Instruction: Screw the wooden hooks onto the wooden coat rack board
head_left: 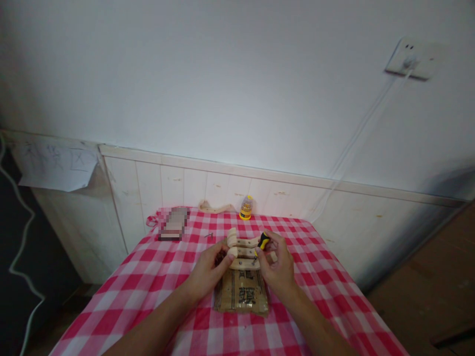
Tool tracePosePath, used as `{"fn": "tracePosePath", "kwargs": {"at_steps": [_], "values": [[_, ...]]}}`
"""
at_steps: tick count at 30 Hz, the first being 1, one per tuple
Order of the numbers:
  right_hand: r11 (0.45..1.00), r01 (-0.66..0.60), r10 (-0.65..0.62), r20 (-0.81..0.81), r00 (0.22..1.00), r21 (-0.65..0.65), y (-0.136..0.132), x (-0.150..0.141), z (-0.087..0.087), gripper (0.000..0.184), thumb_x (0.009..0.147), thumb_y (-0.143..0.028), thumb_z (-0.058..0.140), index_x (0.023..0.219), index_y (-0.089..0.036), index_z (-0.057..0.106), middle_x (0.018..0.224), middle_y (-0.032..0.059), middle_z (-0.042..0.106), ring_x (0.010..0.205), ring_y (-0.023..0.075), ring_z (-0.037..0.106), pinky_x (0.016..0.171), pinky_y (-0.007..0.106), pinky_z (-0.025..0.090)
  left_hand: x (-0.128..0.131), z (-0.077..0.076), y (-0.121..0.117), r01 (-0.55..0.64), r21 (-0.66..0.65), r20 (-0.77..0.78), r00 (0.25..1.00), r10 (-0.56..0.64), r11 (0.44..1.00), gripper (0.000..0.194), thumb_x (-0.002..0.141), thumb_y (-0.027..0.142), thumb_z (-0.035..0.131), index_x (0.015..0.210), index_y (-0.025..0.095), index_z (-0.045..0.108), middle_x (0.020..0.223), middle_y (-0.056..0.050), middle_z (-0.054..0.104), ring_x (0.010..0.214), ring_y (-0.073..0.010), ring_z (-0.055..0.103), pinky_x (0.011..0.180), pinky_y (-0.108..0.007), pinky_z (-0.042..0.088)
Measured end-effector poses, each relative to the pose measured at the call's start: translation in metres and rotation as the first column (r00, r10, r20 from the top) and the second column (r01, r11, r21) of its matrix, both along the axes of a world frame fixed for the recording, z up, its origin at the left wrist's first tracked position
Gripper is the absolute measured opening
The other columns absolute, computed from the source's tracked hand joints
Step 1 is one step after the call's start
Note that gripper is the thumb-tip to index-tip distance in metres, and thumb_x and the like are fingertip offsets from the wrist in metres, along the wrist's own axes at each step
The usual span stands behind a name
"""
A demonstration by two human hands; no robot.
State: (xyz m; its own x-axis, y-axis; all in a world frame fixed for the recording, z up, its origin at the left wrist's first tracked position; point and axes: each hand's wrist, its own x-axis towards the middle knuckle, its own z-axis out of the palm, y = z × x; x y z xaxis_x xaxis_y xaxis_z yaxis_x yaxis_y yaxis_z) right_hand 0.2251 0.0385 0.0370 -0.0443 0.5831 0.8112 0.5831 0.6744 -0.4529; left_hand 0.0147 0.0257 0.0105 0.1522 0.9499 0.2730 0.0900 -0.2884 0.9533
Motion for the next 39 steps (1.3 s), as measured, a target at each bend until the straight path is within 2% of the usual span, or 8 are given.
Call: {"fn": "tracePosePath", "kwargs": {"at_steps": [12, 31, 35, 39], "values": [[1.000, 0.002, -0.002, -0.008, 1.000, -0.002, 0.0010, 0.0003, -0.0027, 0.041, 0.092, -0.019, 0.065, 0.131, -0.027, 0.059, 0.110, 0.0081, 0.075, 0.091, 0.0248, 0.075, 0.080, 0.042, 0.066, 0.0006, 0.0015, -0.0008, 0.000, -0.001, 0.026, 1.000, 0.001, 1.000, 0.042, 0.091, 0.062, 0.063, 0.087, 0.020, 0.064, 0.079, -0.002, 0.069, 0.072, -0.0202, 0.063, 0.065, -0.028, 0.046], [0.998, 0.011, -0.014, 0.044, 0.999, 0.060, 0.0016, 0.0001, -0.0013, 0.041, 0.093, -0.019, 0.065, 0.132, -0.025, 0.058, 0.113, 0.0087, 0.075, 0.090, 0.0235, 0.076, 0.076, 0.038, 0.066, -0.0005, -0.0017, 0.0006, 0.036, 0.023, 0.030, 0.999, -0.036, 0.999, 0.040, 0.095, 0.058, 0.061, 0.088, 0.019, 0.063, 0.083, -0.003, 0.069, 0.075, -0.0192, 0.062, 0.066, -0.028, 0.045], [0.997, -0.003, -0.005, 0.110, 0.994, 0.074, -0.0003, -0.0004, -0.0004, 0.044, 0.093, -0.017, 0.063, 0.136, -0.024, 0.056, 0.111, 0.0087, 0.076, 0.089, 0.0233, 0.077, 0.076, 0.037, 0.066, -0.0008, -0.0044, 0.0017, 0.046, 0.028, 0.032, 0.998, -0.047, 0.999, 0.038, 0.097, 0.057, 0.060, 0.090, 0.019, 0.062, 0.085, -0.003, 0.069, 0.075, -0.0189, 0.062, 0.067, -0.027, 0.045], [0.993, -0.026, -0.002, 0.243, 0.970, 0.114, -0.0045, -0.0039, -0.0016, 0.053, 0.094, -0.012, 0.057, 0.145, -0.025, 0.051, 0.122, 0.0108, 0.076, 0.099, 0.0266, 0.077, 0.083, 0.041, 0.066, -0.0016, -0.0057, 0.0023, 0.038, 0.032, 0.012, 0.999, -0.038, 0.999, 0.039, 0.097, 0.056, 0.059, 0.091, 0.019, 0.062, 0.083, -0.002, 0.067, 0.074, -0.0186, 0.061, 0.065, -0.027, 0.043]]}}
